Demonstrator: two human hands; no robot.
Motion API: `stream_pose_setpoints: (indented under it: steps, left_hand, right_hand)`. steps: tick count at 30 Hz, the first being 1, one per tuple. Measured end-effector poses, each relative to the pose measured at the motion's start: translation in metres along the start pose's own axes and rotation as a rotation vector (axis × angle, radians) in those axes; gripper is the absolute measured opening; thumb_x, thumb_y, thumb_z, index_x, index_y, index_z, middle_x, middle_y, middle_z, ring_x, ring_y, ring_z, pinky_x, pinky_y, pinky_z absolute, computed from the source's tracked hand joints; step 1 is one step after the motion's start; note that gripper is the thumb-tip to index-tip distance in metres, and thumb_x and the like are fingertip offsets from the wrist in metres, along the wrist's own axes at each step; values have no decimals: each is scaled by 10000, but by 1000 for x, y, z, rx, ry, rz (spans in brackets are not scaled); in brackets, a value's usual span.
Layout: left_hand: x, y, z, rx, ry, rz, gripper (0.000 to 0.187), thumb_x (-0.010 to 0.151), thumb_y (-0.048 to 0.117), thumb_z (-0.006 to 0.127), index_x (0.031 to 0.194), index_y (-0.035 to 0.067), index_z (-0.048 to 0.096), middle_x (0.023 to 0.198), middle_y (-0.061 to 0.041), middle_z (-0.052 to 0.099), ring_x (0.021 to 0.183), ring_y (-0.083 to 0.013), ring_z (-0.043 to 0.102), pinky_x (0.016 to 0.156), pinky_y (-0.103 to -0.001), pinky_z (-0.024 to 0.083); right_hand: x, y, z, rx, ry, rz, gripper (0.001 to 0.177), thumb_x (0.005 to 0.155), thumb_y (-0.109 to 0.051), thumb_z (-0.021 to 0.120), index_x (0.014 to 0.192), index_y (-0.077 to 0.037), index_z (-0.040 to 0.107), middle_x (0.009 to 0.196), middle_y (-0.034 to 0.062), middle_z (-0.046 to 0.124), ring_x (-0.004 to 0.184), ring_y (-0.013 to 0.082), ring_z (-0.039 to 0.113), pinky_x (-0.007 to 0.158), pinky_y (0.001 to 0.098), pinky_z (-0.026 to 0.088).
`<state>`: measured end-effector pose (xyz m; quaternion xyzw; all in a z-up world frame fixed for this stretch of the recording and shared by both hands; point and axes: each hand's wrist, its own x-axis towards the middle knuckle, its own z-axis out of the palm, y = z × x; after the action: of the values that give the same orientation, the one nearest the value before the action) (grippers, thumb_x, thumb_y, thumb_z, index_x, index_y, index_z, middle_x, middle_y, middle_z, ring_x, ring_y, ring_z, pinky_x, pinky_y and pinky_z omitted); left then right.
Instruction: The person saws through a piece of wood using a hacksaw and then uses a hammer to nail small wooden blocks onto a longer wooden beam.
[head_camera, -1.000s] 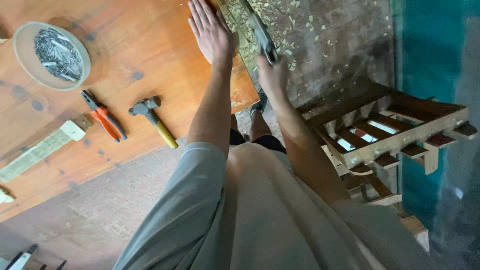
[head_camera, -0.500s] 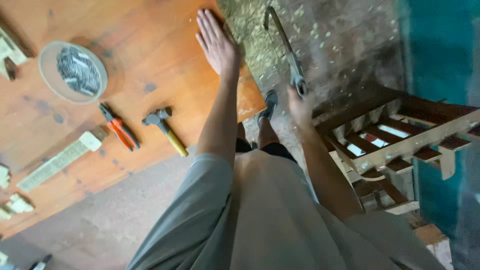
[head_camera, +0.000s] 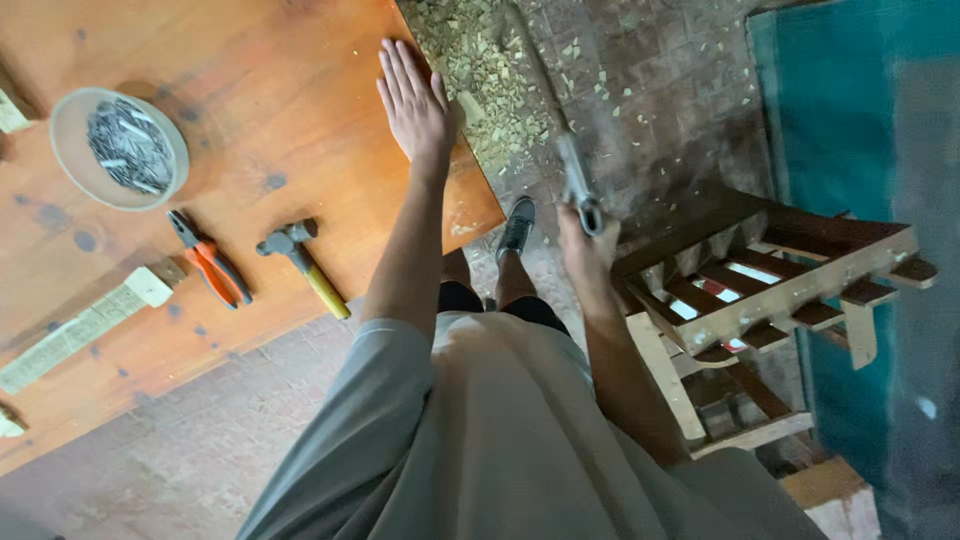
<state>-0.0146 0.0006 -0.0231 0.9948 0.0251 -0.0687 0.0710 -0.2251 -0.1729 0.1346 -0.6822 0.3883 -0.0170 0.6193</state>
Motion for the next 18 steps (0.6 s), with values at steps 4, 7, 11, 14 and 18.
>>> stream_pose_setpoints:
  steps: [4, 7, 11, 14, 18]
  left_hand:
    - [4, 3, 3, -172, 55, 3, 636, 1162, 456, 241, 1665, 89, 112, 1746, -86, 117, 1643, -229, 141, 1372, -398, 182]
    - [3, 11, -3, -157, 44, -74, 671, 1164, 474, 240, 1667, 68, 59, 1752, -90, 59, 1649, -226, 91, 1377, -387, 163]
    - [2, 18, -17, -86, 1, -92, 659, 1150, 475, 206, 1662, 70, 112, 1744, -104, 110, 1642, -227, 120, 1371, -385, 151]
    - [-1, 17, -23, -66, -22, -88, 635, 1149, 425, 223, 1664, 72, 105, 1747, -100, 109, 1646, -227, 121, 1374, -384, 144]
    - [2, 22, -32, 77, -90, -99, 617, 1164, 403, 268, 1664, 80, 105, 1743, -82, 107, 1637, -199, 130, 1359, -359, 156]
  right_hand:
    - [5, -11, 23, -80, -106, 41, 227, 933, -310, 717, 842, -116, 644, 653, -40, 566, 488, 65, 483, 406, 256, 411]
    - [6, -31, 44, -169, -28, -17, 280, 866, -361, 761, 681, -183, 649, 609, -22, 626, 563, 122, 588, 555, 326, 440]
    - [5, -54, 56, -219, -58, -44, 313, 866, -353, 738, 673, -119, 660, 580, -34, 571, 571, 120, 564, 540, 335, 407]
    - [-1, -63, 57, -242, -74, 100, 250, 859, -363, 737, 786, -126, 703, 631, -23, 620, 586, 130, 602, 560, 320, 442]
    - [5, -69, 68, -153, 81, 309, 349, 820, -314, 788, 893, -100, 522, 622, 56, 585, 483, 130, 514, 446, 325, 403]
